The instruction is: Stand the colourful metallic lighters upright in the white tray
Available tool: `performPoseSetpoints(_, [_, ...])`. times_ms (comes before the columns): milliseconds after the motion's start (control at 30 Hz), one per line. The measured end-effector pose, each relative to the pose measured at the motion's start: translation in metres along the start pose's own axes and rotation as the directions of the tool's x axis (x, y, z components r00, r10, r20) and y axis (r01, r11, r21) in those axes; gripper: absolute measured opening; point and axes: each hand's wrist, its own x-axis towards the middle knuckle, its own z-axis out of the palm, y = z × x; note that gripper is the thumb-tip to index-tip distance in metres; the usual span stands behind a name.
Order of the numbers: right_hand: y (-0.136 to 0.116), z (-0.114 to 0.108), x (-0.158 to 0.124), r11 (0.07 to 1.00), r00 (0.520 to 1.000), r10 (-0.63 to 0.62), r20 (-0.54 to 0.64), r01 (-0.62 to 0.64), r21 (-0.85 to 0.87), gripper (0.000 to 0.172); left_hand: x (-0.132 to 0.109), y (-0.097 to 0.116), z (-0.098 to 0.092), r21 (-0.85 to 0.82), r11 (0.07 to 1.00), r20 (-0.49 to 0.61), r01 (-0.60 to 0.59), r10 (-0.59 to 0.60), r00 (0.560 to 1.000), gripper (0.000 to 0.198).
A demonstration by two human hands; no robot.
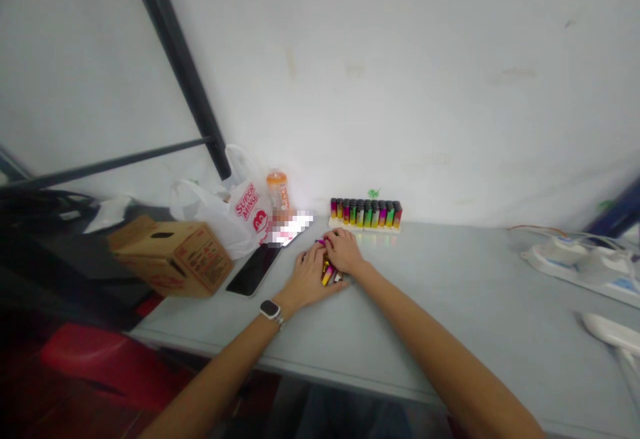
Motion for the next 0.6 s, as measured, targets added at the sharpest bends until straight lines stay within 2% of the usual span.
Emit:
performPoseSetpoints(300, [0.052,-0.036,-0.031,0.976,0.969,0.215,-0.118,-0.217,-0.003,0.029,0.044,0.024,0.024,-0.154,0.964,0.058,-0.218,0.229,0.972,0.066])
performPoseSetpoints(467, [0.085,-0.054,-0.046,0.971,0.961,0.237,-0.143,-0.229,0.068,0.033,0.074,0.035,0.039,-0.191,0.936,0.068,-0.295,0.312,0.948,0.065])
performPoseSetpoints(600, [0.102,-0.063,-0.05,0.952,0.938,0.302,-0.171,-0.289,0.101,0.035,0.092,0.038,0.047,-0.213,0.914,0.037,-0.346,0.361,0.932,0.063])
